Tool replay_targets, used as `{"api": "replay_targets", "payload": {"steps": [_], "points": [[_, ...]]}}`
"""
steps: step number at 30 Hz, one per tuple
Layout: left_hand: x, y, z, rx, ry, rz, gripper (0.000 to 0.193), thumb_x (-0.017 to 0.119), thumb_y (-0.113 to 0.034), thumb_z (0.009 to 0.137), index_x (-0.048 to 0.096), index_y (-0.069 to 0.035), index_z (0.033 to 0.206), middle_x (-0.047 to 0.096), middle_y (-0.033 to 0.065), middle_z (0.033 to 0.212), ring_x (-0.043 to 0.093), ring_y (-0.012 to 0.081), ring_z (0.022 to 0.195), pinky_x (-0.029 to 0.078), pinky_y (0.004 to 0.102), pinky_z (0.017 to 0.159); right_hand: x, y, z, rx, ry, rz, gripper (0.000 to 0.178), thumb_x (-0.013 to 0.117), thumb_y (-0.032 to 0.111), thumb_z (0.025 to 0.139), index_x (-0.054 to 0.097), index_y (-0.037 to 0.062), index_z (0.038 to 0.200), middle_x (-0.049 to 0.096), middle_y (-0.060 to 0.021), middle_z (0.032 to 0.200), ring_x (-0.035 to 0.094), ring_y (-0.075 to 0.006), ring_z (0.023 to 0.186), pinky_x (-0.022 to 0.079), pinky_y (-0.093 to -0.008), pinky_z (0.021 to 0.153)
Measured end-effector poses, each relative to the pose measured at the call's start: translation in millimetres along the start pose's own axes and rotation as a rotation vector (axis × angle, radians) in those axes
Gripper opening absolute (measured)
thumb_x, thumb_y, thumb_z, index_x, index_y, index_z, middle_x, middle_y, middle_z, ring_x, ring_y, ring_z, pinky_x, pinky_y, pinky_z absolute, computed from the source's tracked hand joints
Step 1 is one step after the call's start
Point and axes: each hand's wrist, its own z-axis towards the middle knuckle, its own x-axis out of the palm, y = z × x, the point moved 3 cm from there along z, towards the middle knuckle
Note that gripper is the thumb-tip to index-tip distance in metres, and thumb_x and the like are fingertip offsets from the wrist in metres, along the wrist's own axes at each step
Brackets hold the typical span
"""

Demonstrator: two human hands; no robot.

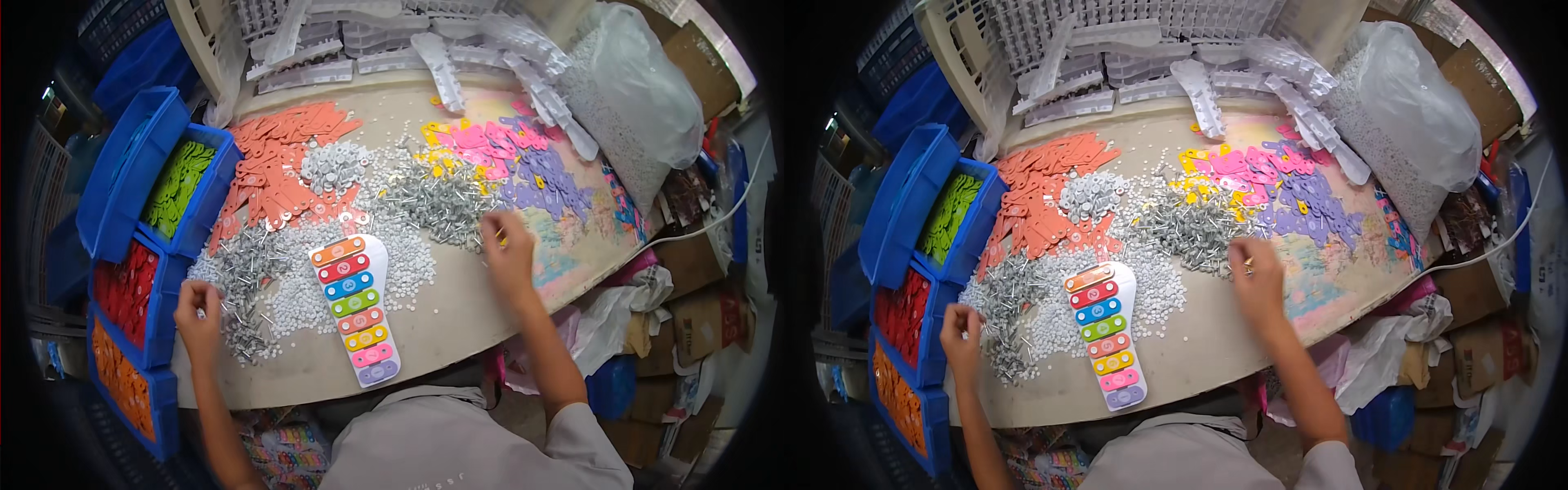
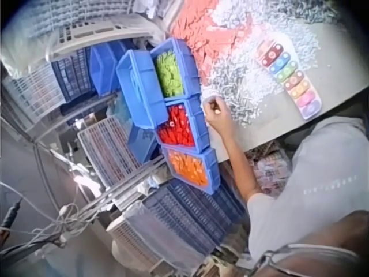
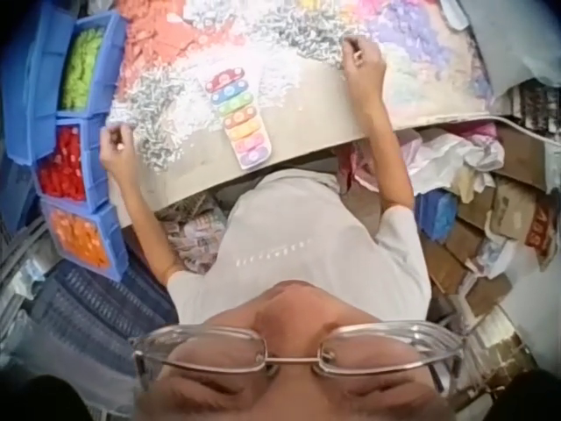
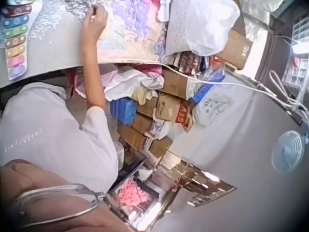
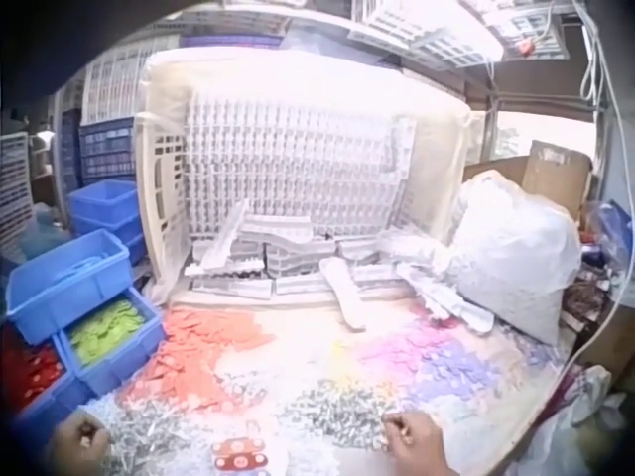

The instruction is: Assemble toy xylophones by placing colorful plastic keys and metal bars onto a base.

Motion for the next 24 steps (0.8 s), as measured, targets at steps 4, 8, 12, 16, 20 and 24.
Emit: {"api": "replay_targets", "payload": {"steps": [4, 8, 12, 16, 20, 24], "points": [[19.1, -32.9, -46.6, -0.034, 0.077, -0.038, 0.002, 0.065, 0.0, 0.089, 0.064, -0.001, 0.09, 0.059, -0.0004, 0.077, 0.053, 0.0052, 0.07, 0.043, 0.0219, 0.065, -23.1, -63.3, 58.6, -0.171, -0.049, -0.265, 0.013, 0.066, 0.006, 0.089, 0.067, -0.0002, 0.1, 0.067, -0.012, 0.093, 0.063, -0.0243, 0.084, 0.049, -0.0341, 0.077], [36.2, -38.0, -82.4, -0.135, 0.239, -0.298, 0.007, 0.07, 0.003, 0.085, 0.069, 0.001, 0.091, 0.063, 0.0013, 0.081, 0.057, 0.0079, 0.071, 0.045, 0.0214, 0.066, -12.9, -92.5, 83.7, -0.095, 0.075, -0.145, 0.01, 0.067, 0.004, 0.087, 0.067, -0.0004, 0.095, 0.066, -0.0128, 0.088, 0.063, -0.0257, 0.082, 0.05, -0.0349, 0.076], [44.8, -44.7, -107.3, -0.227, 0.332, -0.449, 0.01, 0.072, 0.003, 0.085, 0.071, 0.002, 0.095, 0.065, 0.0022, 0.083, 0.059, 0.009, 0.073, 0.045, 0.0207, 0.066, -0.7, -92.7, 98.6, -0.16, 0.234, -0.222, 0.009, 0.067, 0.004, 0.086, 0.066, 0.0007, 0.093, 0.064, -0.0139, 0.086, 0.062, -0.027, 0.081, 0.049, -0.0362, 0.073], [64.6, -42.0, -125.9, -0.487, 0.447, -0.651, 0.011, 0.072, 0.002, 0.087, 0.072, 0.001, 0.098, 0.068, 0.0026, 0.087, 0.061, 0.0075, 0.075, 0.046, 0.02, 0.064, -4.6, -83.5, 102.3, -0.311, 0.327, -0.412, 0.011, 0.066, 0.002, 0.084, 0.063, 0.0013, 0.094, 0.06, -0.0138, 0.087, 0.059, -0.0303, 0.086, 0.048, -0.0372, 0.076], [87.0, -49.7, -133.5, -0.45, 0.547, -0.716, 0.013, 0.068, 0.002, 0.09, 0.071, 0.004, 0.102, 0.069, 0.0056, 0.096, 0.064, 0.0102, 0.086, 0.051, 0.0232, 0.077, -5.8, -75.5, 107.2, -0.268, 0.438, -0.384, 0.01, 0.066, 0.002, 0.084, 0.061, 0.0011, 0.094, 0.059, -0.0145, 0.089, 0.058, -0.0325, 0.09, 0.046, -0.0387, 0.079], [95.5, -54.5, -137.7, -0.461, 0.621, -0.756, 0.014, 0.067, 0.002, 0.091, 0.07, 0.005, 0.105, 0.069, 0.0069, 0.1, 0.065, 0.0118, 0.093, 0.052, 0.025, 0.083, -7.6, -80.7, 112.0, -0.327, 0.502, -0.415, 0.011, 0.065, 0.002, 0.084, 0.061, 0.0002, 0.094, 0.059, -0.0146, 0.09, 0.058, -0.0325, 0.089, 0.047, -0.0389, 0.077]]}}
